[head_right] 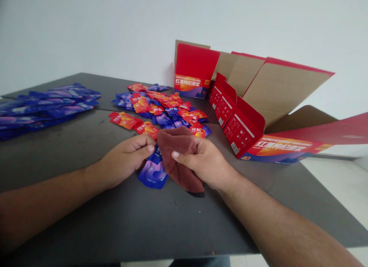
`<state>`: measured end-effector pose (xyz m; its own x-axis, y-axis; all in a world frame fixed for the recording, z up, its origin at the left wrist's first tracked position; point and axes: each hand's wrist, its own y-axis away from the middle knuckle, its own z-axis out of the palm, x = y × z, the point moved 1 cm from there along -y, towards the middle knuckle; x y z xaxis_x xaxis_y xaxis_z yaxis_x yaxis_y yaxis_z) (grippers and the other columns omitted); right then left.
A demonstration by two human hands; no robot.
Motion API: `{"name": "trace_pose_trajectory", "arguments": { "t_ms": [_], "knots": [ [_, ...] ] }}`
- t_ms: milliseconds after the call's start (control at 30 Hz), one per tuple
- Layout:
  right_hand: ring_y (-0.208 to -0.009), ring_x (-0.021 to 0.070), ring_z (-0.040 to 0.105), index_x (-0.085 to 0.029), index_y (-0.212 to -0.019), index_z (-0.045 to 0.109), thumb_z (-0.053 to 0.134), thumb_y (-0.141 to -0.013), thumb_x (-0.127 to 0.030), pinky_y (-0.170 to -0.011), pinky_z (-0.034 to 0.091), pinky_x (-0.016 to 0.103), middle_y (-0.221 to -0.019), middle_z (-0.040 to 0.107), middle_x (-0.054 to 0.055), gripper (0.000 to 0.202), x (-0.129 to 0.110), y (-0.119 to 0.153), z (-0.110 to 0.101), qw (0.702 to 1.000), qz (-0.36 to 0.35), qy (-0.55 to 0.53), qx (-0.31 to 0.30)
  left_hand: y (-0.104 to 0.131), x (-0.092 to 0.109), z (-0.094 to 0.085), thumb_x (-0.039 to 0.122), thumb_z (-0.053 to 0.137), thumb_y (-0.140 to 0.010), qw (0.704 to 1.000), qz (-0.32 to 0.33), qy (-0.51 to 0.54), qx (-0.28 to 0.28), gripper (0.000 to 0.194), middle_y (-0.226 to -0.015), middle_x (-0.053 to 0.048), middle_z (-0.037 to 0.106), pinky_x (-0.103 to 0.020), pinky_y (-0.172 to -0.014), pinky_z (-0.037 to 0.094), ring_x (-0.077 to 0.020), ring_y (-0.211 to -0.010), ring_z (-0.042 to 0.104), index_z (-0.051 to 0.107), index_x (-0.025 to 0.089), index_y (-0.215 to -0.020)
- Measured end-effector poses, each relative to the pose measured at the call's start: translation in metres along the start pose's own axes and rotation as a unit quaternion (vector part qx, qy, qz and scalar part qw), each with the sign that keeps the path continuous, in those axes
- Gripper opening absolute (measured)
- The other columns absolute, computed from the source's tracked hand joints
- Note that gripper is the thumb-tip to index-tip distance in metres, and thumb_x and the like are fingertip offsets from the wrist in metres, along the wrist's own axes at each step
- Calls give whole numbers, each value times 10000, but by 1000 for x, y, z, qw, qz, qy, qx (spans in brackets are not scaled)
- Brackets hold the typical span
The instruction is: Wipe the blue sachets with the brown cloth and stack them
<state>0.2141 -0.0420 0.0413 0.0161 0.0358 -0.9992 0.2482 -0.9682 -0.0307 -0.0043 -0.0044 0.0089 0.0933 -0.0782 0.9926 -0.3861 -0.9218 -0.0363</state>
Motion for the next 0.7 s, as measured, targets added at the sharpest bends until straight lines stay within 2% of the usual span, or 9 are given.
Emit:
{"name": "trace_pose_trajectory", "arguments": {
  "t_ms": [100, 167, 467, 600, 667, 700],
  "knots": [
    [-852, 196, 732, -190, -998, 729, 843, -765, -383, -805, 589, 337, -969, 786, 44, 324, -1, 0, 1, 1000, 4, -7, 9, -1, 4, -3, 318, 591, -919, 990, 50, -128, -7, 177, -729, 15, 582, -255, -617, 391, -125, -641, 490, 585, 185, -802],
    [-842, 190, 733, -195, -987, 727, 843, -765, -378, -797, 590, 329, -956, 787, 37, 310, -2, 0, 1, 1000, 1, -9, 8, -2, 5, -4, 317, 577, -920, 984, 63, -164, 0, 176, -723, 15, 592, -258, -626, 393, -131, -642, 503, 581, 189, -799],
    [-828, 190, 721, -185, -1011, 710, 802, -796, -404, -782, 576, 328, -948, 775, 36, 321, 0, 0, 1, 999, 13, 32, -15, -5, -2, -6, 369, 589, -901, 979, 41, -197, -31, 195, -699, 12, 601, -261, -599, 385, -155, -646, 544, 599, 197, -811],
    [-832, 198, 707, -192, -1021, 699, 726, -862, -385, -764, 559, 329, -936, 761, 30, 251, -6, -1, -2, 989, -37, 145, -10, -4, 1, -4, 340, 585, -893, 980, 29, -195, -13, 176, -681, 19, 578, -258, -589, 382, -146, -626, 522, 576, 198, -789],
    [-893, 218, 691, -210, -1087, 685, 708, -872, -350, -790, 548, 350, -995, 742, 36, 258, -11, 0, -4, 961, -98, 255, 36, -3, 2, -3, 326, 580, -892, 983, 20, -183, 3, 169, -662, 29, 555, -254, -576, 376, -136, -599, 500, 557, 201, -781],
    [-941, 234, 676, -219, -1109, 679, 711, -862, -329, -813, 539, 365, -1036, 726, 45, 272, -14, 0, -5, 937, -132, 316, 64, -3, 2, -2, 329, 579, -894, 985, 15, -174, 9, 171, -657, 33, 550, -251, -571, 375, -132, -590, 493, 553, 202, -782]
  ]
}}
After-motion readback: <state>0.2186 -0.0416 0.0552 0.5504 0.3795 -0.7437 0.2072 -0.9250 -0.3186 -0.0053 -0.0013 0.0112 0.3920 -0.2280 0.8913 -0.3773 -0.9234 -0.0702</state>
